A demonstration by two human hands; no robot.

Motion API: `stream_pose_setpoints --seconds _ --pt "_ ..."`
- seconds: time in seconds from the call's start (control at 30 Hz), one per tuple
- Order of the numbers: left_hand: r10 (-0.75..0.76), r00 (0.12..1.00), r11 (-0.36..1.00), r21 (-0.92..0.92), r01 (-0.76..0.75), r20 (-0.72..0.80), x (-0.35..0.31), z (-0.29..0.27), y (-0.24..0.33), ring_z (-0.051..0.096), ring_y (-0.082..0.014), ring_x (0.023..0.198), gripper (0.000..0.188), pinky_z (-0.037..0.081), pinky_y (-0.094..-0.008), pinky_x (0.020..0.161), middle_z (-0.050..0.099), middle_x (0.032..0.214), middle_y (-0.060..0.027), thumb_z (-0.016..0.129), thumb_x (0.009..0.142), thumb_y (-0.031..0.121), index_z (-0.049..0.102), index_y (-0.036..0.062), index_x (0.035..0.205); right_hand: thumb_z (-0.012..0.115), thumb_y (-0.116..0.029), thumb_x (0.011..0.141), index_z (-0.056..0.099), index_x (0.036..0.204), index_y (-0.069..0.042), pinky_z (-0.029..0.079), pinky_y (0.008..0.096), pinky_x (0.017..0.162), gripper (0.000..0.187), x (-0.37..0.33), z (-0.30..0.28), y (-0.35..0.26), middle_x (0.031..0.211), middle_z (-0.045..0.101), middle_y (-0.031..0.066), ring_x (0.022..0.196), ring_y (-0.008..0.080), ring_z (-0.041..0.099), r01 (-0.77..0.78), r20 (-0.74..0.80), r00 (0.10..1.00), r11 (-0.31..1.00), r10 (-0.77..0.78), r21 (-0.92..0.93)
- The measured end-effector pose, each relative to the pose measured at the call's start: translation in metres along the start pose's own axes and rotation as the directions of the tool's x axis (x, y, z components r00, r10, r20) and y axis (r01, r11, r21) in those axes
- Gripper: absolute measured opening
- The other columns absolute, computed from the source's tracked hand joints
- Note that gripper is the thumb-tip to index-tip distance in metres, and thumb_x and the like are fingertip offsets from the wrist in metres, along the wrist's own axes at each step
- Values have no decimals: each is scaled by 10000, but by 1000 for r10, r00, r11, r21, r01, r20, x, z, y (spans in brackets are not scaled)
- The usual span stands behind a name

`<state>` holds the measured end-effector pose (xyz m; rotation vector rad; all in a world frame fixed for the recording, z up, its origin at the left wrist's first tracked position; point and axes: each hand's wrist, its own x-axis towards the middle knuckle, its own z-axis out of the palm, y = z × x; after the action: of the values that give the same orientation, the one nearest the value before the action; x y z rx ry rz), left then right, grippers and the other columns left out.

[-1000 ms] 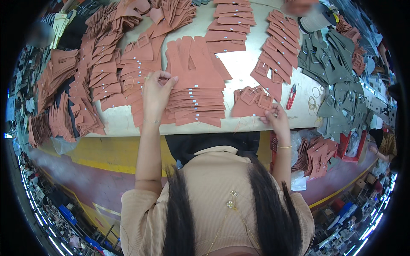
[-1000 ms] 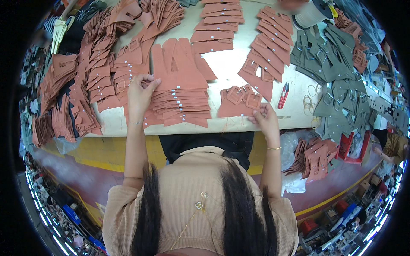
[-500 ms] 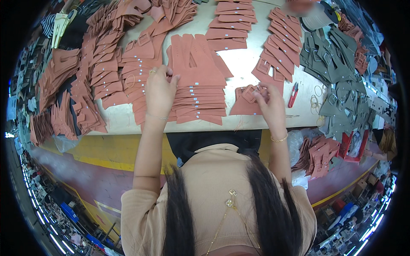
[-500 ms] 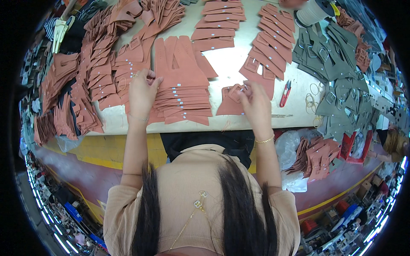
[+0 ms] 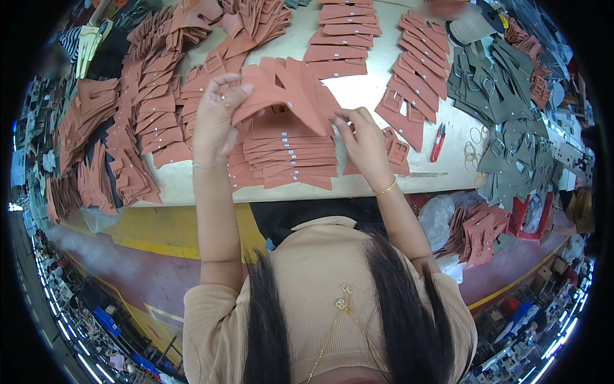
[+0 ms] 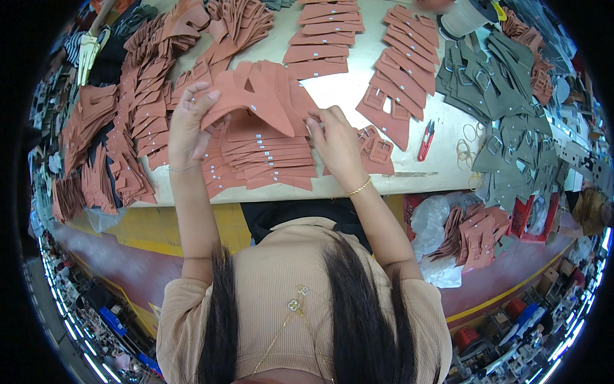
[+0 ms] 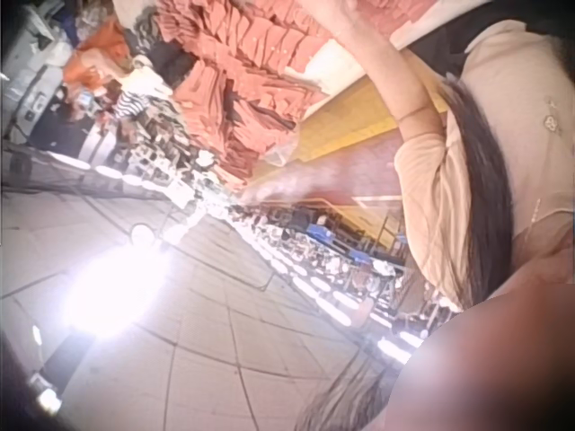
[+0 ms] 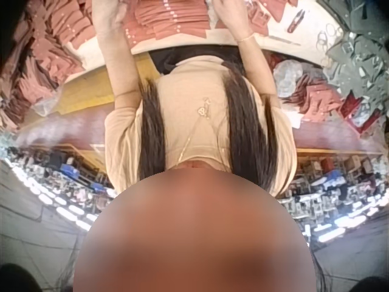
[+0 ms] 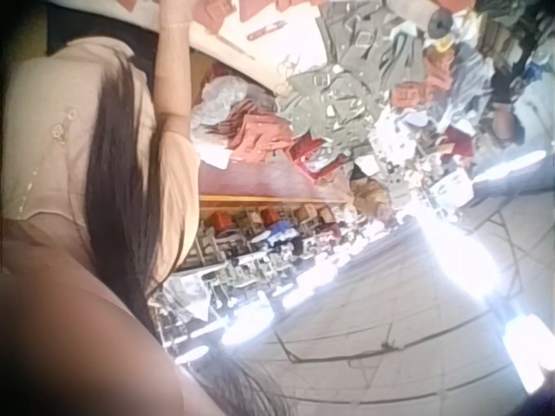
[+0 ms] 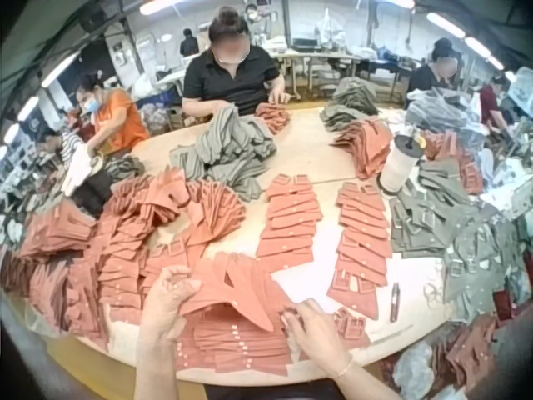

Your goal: The person uses a red utility knife to trim the edges of pink fabric pieces on a worktable. She repeatedly picks up pieces, cuts along the edges, and places them back on the table. Other workers are visible in the background.

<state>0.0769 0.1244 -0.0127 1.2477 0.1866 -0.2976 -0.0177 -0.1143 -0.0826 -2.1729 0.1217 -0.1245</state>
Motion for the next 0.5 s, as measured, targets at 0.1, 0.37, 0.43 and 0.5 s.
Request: stream_pose_setpoints --seconds 0.1,0.37,0.43,0.5 --pt "110 994 993 -50 -110 3 -5 3 19 682 -209 863 325 605 -346 701 639 1004 -125 654 880 22 476 17 1151 659 -215 900 638 1139 2 504 336 673 324 5 14 -4 1013 577 132 749 225 621 36 -4 999 999 -36 1" --pt "421 886 906 36 -422 -194 -30 -24 58 649 -175 969 376 573 -310 793 629 1131 -81 651 898 50 509 69 1246 721 -250 839 612 1187 13 482 390 800 449 13 32 -15 1002 562 145 896 288 595 67 -2 998 984 -68 -165" --pt "448 850 892 74 -446 -278 -36 -31 63 641 -171 980 383 566 -307 793 621 1146 -64 650 899 49 508 72 1254 731 -239 825 617 1180 4 466 403 812 445 13 33 -18 993 562 137 903 292 585 80 -14 996 977 -84 -199" --pt "467 816 884 143 -446 -342 -44 -38 69 630 -164 999 378 560 -310 799 618 1144 -60 648 901 48 510 74 1253 739 -226 813 625 1169 -7 453 411 811 433 11 33 -20 985 562 129 900 292 579 102 -36 993 962 -115 -252"
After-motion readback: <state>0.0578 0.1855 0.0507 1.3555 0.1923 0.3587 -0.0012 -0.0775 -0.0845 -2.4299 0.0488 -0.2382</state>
